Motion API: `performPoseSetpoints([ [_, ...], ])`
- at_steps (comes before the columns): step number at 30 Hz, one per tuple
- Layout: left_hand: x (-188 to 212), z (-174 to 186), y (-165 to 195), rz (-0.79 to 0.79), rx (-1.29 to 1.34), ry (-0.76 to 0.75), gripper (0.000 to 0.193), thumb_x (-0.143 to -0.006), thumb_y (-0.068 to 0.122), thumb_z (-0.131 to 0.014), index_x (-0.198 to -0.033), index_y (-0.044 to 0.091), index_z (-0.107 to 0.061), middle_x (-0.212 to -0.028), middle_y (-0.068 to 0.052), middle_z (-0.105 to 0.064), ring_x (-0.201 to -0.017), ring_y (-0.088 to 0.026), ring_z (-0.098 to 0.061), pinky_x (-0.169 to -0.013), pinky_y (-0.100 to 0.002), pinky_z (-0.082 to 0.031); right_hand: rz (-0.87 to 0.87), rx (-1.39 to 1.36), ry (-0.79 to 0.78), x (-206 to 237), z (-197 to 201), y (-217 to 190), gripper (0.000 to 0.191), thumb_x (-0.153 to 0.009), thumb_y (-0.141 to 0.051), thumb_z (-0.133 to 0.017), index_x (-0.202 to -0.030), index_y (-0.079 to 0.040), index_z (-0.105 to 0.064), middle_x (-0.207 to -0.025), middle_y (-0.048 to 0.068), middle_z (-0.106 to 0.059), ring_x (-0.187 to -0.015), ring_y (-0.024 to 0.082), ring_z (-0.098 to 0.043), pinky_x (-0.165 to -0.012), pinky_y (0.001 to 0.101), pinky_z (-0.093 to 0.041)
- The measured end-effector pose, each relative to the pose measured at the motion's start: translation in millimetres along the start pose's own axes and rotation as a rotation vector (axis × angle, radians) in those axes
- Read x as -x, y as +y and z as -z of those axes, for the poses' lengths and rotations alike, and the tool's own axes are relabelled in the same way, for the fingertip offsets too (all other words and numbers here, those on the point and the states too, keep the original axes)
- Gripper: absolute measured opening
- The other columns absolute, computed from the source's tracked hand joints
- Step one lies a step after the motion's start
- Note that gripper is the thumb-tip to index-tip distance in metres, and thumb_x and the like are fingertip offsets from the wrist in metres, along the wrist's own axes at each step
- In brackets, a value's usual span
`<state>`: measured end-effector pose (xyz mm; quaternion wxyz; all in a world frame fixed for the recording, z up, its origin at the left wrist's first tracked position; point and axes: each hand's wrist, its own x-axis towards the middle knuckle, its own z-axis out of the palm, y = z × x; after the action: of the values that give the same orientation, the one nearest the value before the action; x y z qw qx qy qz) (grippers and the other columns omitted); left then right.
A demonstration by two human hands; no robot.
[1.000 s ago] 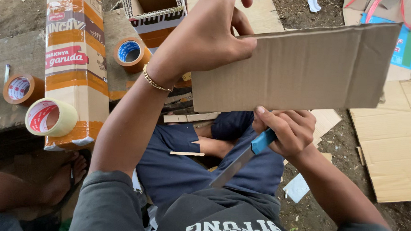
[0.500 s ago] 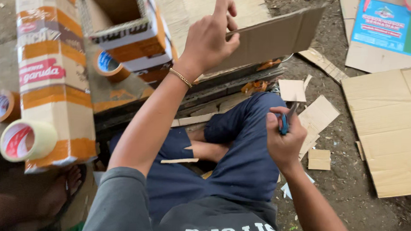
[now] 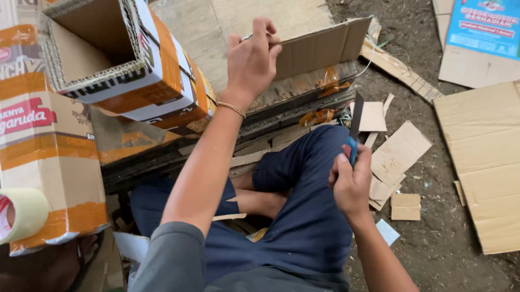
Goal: The person tapes a cardboard box with brown packing tape, then uses a utility knife to cut and trim a separate piece of cardboard. They insert the cut piece into the box as a divider or lid.
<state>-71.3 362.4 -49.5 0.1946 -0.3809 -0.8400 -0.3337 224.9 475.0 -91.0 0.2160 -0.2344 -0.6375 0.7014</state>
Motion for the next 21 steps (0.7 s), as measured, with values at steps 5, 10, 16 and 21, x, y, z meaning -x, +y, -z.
performPoseSetpoints([
  [5,4,-4,7,0.157,-0.028,0.05,0.017,-0.094,0.02,-0.076,-0.103,0.014,-0.063,-0.079,0.002,-0.075,-0.059,-0.017,-0.065,-0.08,-0.04,-0.034,0.066,0.248,-0.039,-30,-26,0,0.018,-0.106,-0.012,-0.05,-0.121,-0.002,-0.05,-0.075,0.008,-0.056,-0.06,0.013,-0.055,-0.054,0.0294,-0.047],
  [10,15,-1,9,0.033,0.042,0.255,0.008,-0.09,0.012,-0.075,-0.095,0.017,-0.071,-0.101,-0.003,-0.068,-0.088,-0.023,-0.067,-0.082,-0.04,-0.037,0.508,0.589,0.009,-74,-62,2,0.025,-0.106,-0.01,-0.053,-0.129,0.0,-0.05,-0.103,0.024,-0.07,-0.091,0.04,-0.07,-0.077,0.0464,-0.055],
  [16,30,-7,-10,-0.01,0.091,0.238,0.01,-0.098,0.007,-0.072,-0.105,0.015,-0.071,-0.105,-0.001,-0.067,-0.094,-0.023,-0.067,-0.087,-0.04,-0.042,0.478,0.66,-0.068,-112,-101,20,0.027,-0.111,-0.013,-0.052,-0.134,-0.004,-0.044,-0.108,0.03,-0.066,-0.1,0.052,-0.063,-0.08,0.0569,-0.049],
  [21,34,-6,-21,-0.046,0.065,0.232,0.021,-0.095,0.002,-0.067,-0.109,0.017,-0.07,-0.106,-0.002,-0.064,-0.097,-0.025,-0.066,-0.09,-0.041,-0.042,0.641,0.756,-0.088,-129,-119,24,0.034,-0.109,-0.008,-0.052,-0.14,-0.004,-0.039,-0.113,0.03,-0.064,-0.1,0.053,-0.061,-0.079,0.059,-0.049],
])
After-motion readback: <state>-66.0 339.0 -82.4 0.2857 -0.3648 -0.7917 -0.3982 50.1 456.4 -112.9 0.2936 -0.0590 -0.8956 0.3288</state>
